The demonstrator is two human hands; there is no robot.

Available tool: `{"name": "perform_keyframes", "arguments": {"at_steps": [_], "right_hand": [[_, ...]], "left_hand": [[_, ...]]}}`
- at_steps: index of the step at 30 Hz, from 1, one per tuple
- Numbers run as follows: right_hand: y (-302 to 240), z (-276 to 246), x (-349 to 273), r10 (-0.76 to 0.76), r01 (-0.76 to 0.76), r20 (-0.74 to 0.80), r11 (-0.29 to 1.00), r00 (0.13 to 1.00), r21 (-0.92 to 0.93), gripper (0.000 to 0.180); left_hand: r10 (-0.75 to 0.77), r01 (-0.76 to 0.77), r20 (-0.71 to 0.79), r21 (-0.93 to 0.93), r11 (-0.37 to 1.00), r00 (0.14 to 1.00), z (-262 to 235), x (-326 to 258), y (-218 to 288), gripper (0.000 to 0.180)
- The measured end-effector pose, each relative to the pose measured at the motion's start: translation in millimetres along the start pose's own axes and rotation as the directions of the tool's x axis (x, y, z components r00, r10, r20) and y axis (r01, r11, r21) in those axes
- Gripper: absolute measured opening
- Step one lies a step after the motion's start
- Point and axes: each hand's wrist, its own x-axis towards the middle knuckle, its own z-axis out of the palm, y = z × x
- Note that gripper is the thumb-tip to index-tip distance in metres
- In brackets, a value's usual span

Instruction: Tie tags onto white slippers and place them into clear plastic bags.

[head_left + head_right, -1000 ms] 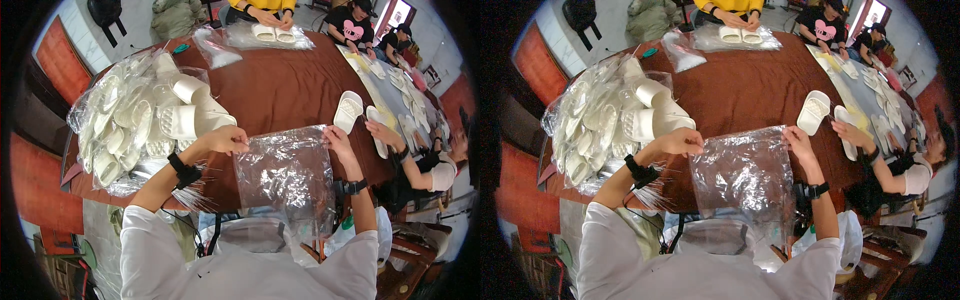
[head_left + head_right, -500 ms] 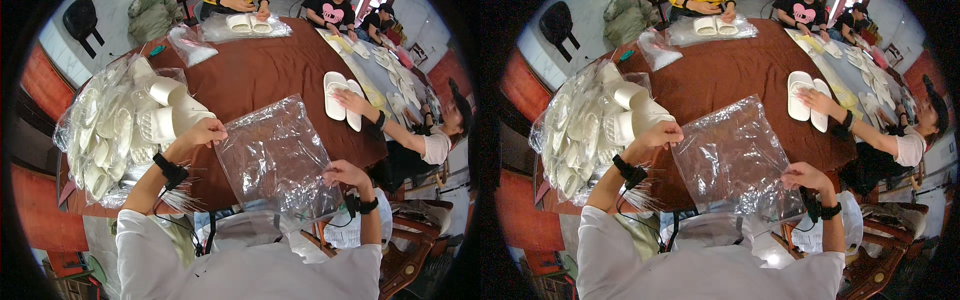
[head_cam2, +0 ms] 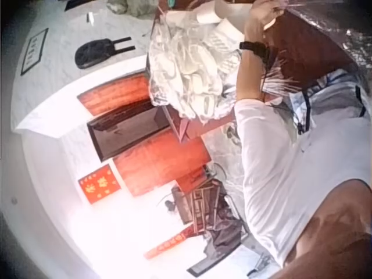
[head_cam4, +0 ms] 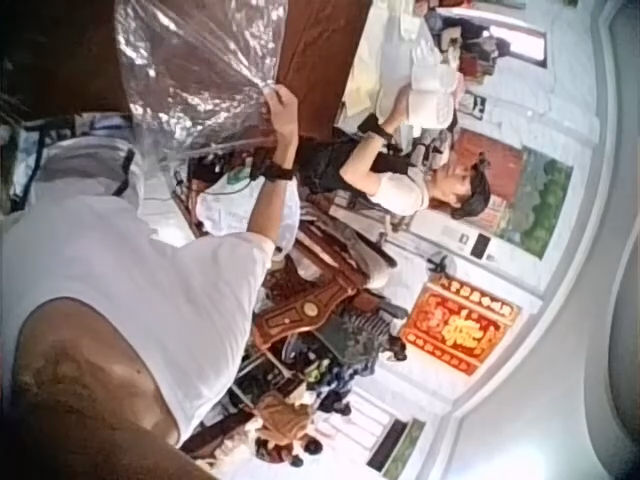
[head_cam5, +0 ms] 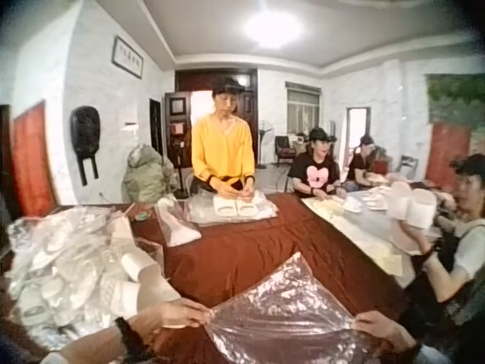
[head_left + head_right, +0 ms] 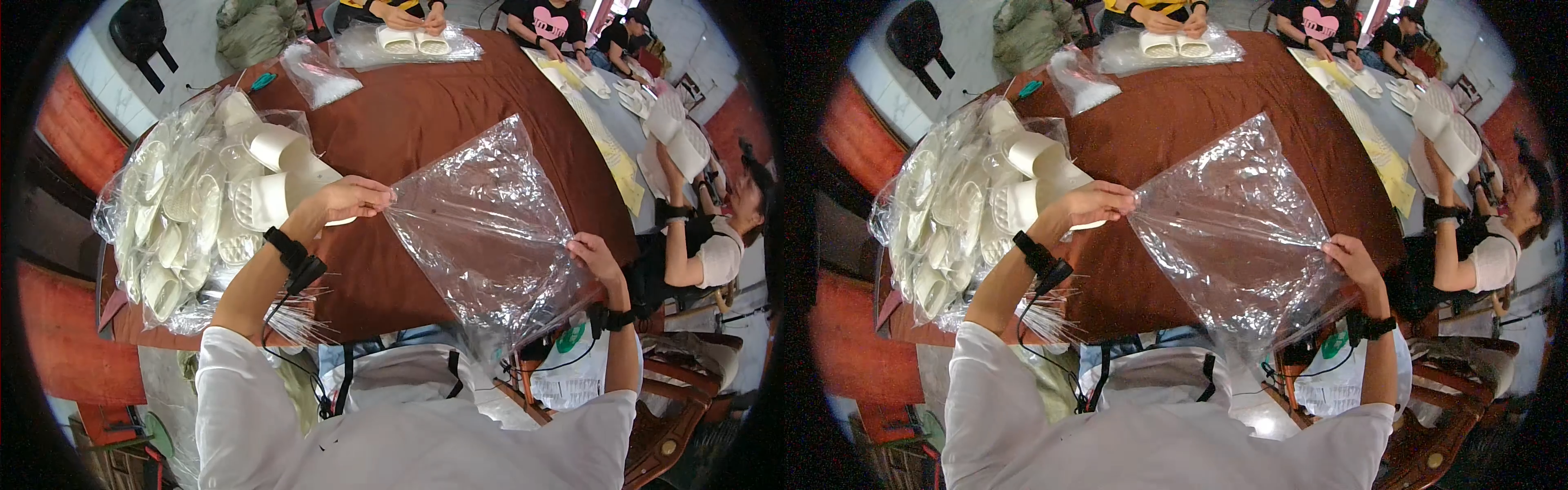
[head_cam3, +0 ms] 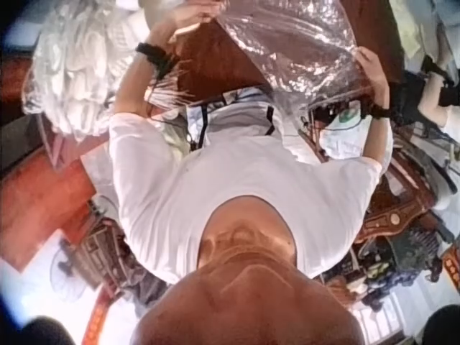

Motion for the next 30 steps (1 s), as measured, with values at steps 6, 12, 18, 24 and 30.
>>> {"name": "perform_keyframes", "arguments": {"at_steps": [6,12,18,24,30], "right_hand": [[13,-18,9,-0.068,0.062,-0.035,0.985,0.997,-0.162,0.021],[24,-13,15,-0.126,0.102,-0.116,0.976,0.985,-0.195,0.022],[22,-14,8,0.028,-0.036,-0.059,0.990,0.998,-0.140,0.019],[-31,2,1,-0.326,0.207,-0.071,0.739,0.943,-0.641,0.053],[-44,26,25,-0.055,0.220,0.243,0.646,0.968,-0.731,0.089]], "left_hand": [[0.166,-0.065,-0.151,0.519,0.852,0.974,22,17,18,0.034],[0.875,-0.118,0.025,0.992,0.037,0.483,71,28,-3,0.045],[0.587,-0.109,0.057,0.993,0.055,0.808,127,13,-33,0.081],[0.477,-0.026,0.001,0.999,0.045,0.879,119,16,-44,0.098],[0.273,0.067,-0.069,0.998,0.019,0.960,116,4,-21,0.107]]}}
